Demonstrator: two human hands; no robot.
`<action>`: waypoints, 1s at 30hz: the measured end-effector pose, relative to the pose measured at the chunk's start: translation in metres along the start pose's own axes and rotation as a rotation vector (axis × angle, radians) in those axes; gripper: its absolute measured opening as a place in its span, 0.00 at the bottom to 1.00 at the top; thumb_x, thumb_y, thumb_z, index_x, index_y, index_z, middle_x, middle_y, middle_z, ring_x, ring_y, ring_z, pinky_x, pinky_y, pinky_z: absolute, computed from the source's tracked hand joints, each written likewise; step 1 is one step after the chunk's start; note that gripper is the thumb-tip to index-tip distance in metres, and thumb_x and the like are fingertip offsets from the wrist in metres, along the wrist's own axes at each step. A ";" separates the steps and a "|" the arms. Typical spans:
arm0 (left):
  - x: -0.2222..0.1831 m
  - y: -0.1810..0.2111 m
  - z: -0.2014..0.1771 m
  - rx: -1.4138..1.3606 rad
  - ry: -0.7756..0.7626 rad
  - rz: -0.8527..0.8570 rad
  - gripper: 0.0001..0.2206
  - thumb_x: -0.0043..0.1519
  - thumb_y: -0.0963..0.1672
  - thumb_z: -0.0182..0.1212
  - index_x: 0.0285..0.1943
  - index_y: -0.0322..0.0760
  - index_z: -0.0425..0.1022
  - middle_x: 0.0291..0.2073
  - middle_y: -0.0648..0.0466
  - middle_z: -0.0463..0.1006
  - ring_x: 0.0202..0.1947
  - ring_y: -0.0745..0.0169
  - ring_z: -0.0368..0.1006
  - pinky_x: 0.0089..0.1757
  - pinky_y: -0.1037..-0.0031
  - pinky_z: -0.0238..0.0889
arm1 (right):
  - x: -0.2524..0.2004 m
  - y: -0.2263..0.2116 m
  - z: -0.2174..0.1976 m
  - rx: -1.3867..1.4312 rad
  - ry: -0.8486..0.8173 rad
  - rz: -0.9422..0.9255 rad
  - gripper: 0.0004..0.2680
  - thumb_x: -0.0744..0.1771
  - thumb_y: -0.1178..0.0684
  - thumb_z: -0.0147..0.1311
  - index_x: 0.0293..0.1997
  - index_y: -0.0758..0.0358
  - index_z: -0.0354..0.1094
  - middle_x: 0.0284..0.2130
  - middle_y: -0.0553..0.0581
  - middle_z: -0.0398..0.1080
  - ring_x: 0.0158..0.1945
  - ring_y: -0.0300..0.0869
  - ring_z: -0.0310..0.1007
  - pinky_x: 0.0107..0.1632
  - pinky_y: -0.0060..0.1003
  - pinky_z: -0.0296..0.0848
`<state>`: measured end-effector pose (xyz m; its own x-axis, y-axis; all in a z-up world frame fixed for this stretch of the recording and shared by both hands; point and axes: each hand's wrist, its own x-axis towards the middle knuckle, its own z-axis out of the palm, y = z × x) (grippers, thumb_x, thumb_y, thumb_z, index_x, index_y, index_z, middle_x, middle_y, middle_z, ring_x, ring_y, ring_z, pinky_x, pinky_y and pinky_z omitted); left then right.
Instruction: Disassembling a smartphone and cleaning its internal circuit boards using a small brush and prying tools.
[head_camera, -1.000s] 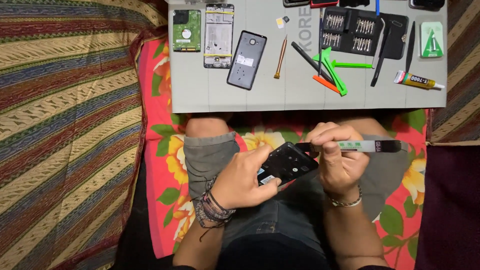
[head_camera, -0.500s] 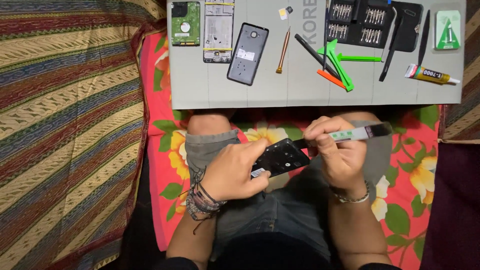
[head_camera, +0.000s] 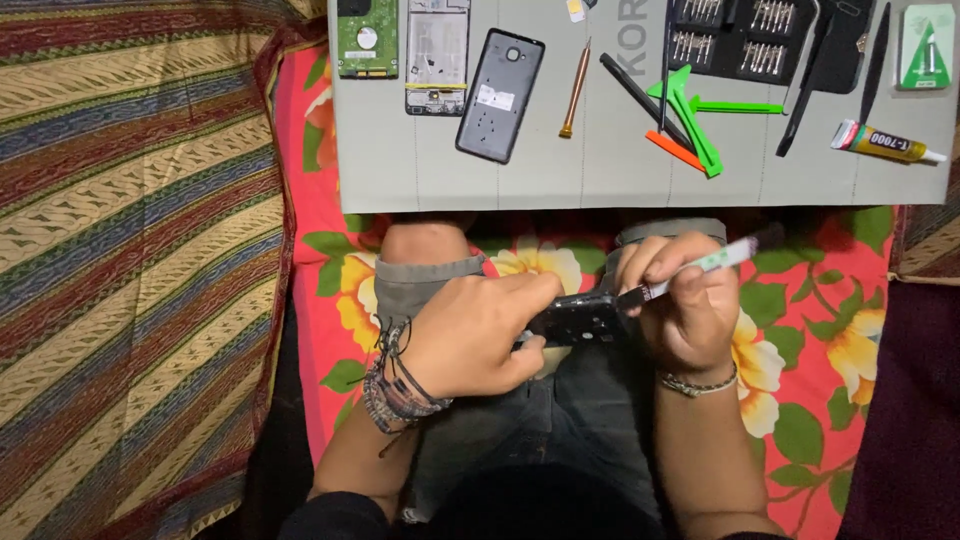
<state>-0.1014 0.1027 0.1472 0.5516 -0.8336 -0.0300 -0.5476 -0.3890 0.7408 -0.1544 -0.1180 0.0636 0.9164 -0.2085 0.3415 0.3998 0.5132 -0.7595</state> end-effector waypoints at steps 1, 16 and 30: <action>0.001 -0.002 0.001 -0.003 -0.002 -0.001 0.26 0.52 0.42 0.57 0.63 0.32 0.70 0.38 0.38 0.80 0.35 0.30 0.78 0.34 0.52 0.73 | 0.000 0.000 -0.003 -0.001 0.002 0.002 0.13 0.72 0.47 0.44 0.35 0.66 0.62 0.19 0.65 0.66 0.19 0.40 0.65 0.26 0.29 0.65; 0.017 0.007 -0.010 0.217 -0.067 0.023 0.20 0.53 0.40 0.53 0.57 0.35 0.69 0.30 0.43 0.76 0.27 0.35 0.77 0.27 0.52 0.71 | -0.007 -0.007 -0.026 -0.322 0.056 -0.157 0.15 0.71 0.45 0.48 0.32 0.69 0.65 0.24 0.68 0.70 0.28 0.53 0.76 0.35 0.37 0.74; 0.031 0.004 -0.030 0.142 -0.063 0.109 0.18 0.53 0.40 0.56 0.53 0.31 0.73 0.32 0.42 0.79 0.33 0.34 0.78 0.32 0.53 0.72 | 0.031 -0.038 -0.027 -0.452 -0.312 -0.009 0.12 0.69 0.51 0.51 0.31 0.71 0.73 0.24 0.64 0.74 0.29 0.52 0.77 0.33 0.41 0.74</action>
<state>-0.0673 0.0870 0.1698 0.4461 -0.8950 0.0001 -0.6880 -0.3429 0.6396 -0.1410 -0.1662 0.0884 0.8918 0.0812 0.4451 0.4382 0.0897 -0.8944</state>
